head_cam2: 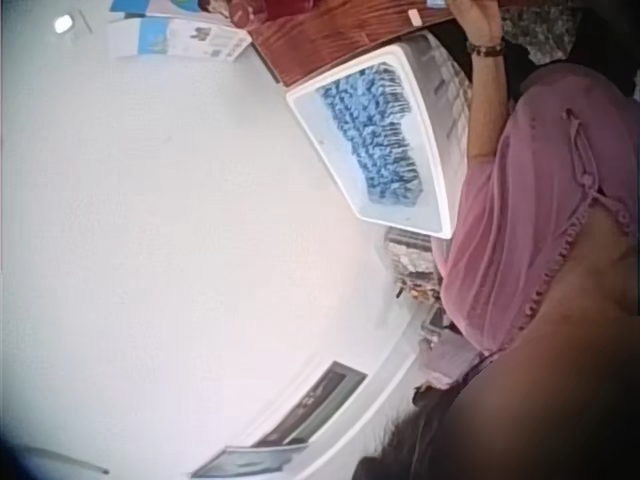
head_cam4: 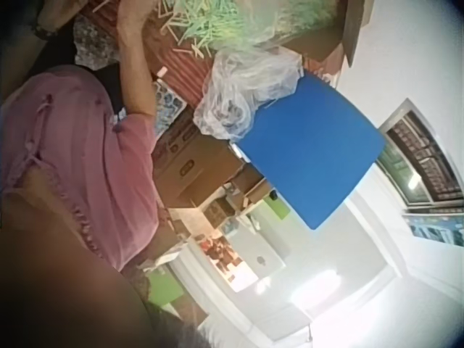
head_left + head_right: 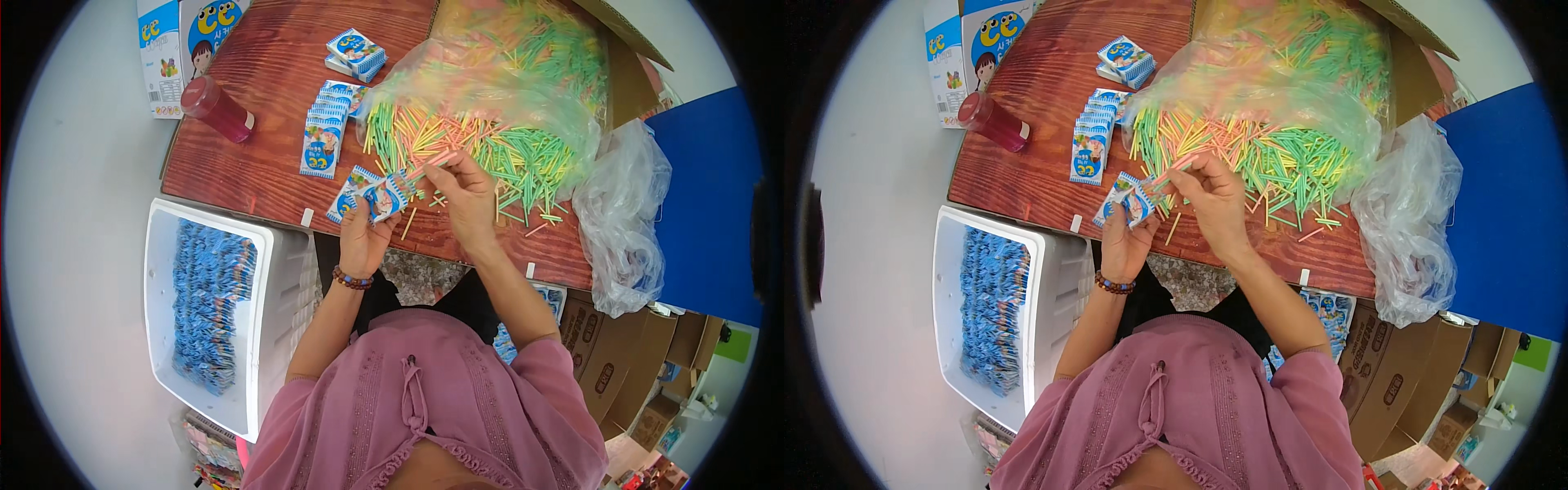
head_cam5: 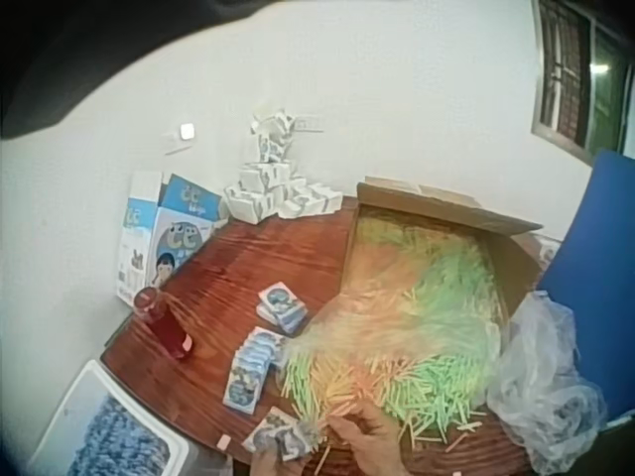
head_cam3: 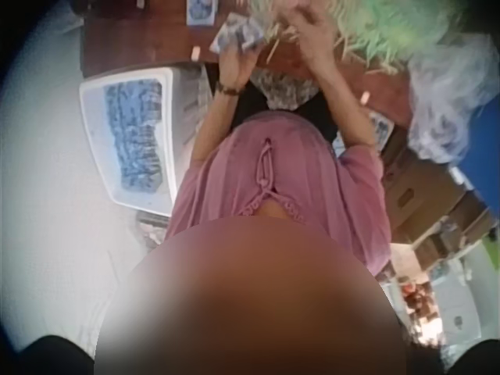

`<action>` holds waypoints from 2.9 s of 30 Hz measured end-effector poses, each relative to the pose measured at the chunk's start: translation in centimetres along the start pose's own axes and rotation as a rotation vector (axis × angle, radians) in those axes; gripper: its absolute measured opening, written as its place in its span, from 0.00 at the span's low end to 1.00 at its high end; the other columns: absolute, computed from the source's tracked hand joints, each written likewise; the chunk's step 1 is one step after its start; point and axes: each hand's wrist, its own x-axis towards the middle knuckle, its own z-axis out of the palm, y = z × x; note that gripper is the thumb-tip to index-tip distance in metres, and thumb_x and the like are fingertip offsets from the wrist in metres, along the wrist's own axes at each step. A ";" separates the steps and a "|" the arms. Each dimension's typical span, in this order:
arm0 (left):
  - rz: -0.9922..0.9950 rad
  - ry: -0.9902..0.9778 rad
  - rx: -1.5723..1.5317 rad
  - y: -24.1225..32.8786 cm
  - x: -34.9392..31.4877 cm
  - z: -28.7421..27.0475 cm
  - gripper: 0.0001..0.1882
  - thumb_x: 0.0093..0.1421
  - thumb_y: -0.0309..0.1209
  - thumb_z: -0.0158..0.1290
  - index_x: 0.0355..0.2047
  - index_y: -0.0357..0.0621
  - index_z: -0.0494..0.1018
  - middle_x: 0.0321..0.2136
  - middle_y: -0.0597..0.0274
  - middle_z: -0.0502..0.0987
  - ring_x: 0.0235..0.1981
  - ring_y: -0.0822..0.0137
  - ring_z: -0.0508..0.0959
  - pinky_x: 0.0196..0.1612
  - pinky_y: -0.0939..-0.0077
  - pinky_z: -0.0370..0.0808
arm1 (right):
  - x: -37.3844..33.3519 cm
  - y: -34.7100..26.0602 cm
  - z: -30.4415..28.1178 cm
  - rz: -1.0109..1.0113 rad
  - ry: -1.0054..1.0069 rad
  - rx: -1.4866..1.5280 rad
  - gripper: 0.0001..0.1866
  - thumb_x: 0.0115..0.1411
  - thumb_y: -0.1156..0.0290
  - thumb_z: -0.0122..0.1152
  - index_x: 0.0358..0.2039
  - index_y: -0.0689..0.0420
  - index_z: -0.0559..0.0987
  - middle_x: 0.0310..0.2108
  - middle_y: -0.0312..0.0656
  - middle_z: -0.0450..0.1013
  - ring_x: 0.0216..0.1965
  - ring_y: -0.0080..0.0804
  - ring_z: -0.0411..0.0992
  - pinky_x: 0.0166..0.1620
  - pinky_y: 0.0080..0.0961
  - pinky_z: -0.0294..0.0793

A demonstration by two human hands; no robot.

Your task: Packaging small colorful craft sticks into blue envelopes at a workspace.

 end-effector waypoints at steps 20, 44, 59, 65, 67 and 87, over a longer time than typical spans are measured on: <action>0.027 -0.089 -0.047 -0.2 1.1 0.9 0.17 0.67 0.38 0.46 0.53 0.45 0.69 0.51 0.64 0.73 0.52 0.66 0.73 0.55 0.64 0.68 | -1.4 -0.6 2.4 -0.056 -0.012 -0.686 0.10 0.60 0.71 0.59 0.40 0.62 0.77 0.38 0.40 0.74 0.39 0.24 0.71 0.44 0.22 0.71; 0.103 0.004 0.842 5.0 1.2 0.4 0.11 0.58 0.23 0.57 0.42 0.35 0.76 0.35 0.66 0.79 0.33 0.80 0.77 0.36 0.84 0.74 | 2.4 1.7 1.6 0.070 -0.317 -0.591 0.10 0.58 0.67 0.62 0.30 0.62 0.80 0.21 0.41 0.73 0.22 0.21 0.69 0.25 0.22 0.65; 0.562 0.292 1.796 9.9 5.5 -5.9 0.31 0.54 0.32 0.59 0.59 0.43 0.64 0.52 0.52 0.69 0.55 0.53 0.66 0.58 0.57 0.57 | 11.0 10.3 7.0 0.031 -0.253 -0.791 0.13 0.57 0.65 0.61 0.29 0.64 0.77 0.24 0.49 0.75 0.25 0.37 0.75 0.29 0.32 0.72; 0.644 0.403 2.030 7.8 1.9 -2.5 0.22 0.52 0.38 0.61 0.46 0.47 0.71 0.42 0.59 0.71 0.47 0.55 0.68 0.49 0.56 0.59 | 8.0 7.4 3.0 -0.106 -0.285 -1.014 0.13 0.55 0.67 0.63 0.38 0.60 0.77 0.31 0.45 0.76 0.35 0.34 0.76 0.37 0.29 0.74; 0.549 0.400 2.178 7.0 0.4 -2.3 0.17 0.46 0.42 0.65 0.33 0.53 0.74 0.33 0.68 0.72 0.40 0.62 0.69 0.44 0.61 0.56 | 7.2 7.0 3.2 -0.225 -0.429 -1.289 0.15 0.52 0.66 0.64 0.40 0.56 0.77 0.32 0.43 0.75 0.40 0.39 0.74 0.40 0.33 0.73; 0.833 0.306 1.980 7.1 0.4 -2.2 0.15 0.53 0.34 0.61 0.40 0.45 0.76 0.31 0.63 0.75 0.38 0.62 0.71 0.46 0.62 0.59 | 7.5 6.6 2.8 -0.465 -0.286 -0.893 0.04 0.54 0.71 0.63 0.30 0.54 0.79 0.31 0.37 0.75 0.33 0.28 0.74 0.34 0.24 0.73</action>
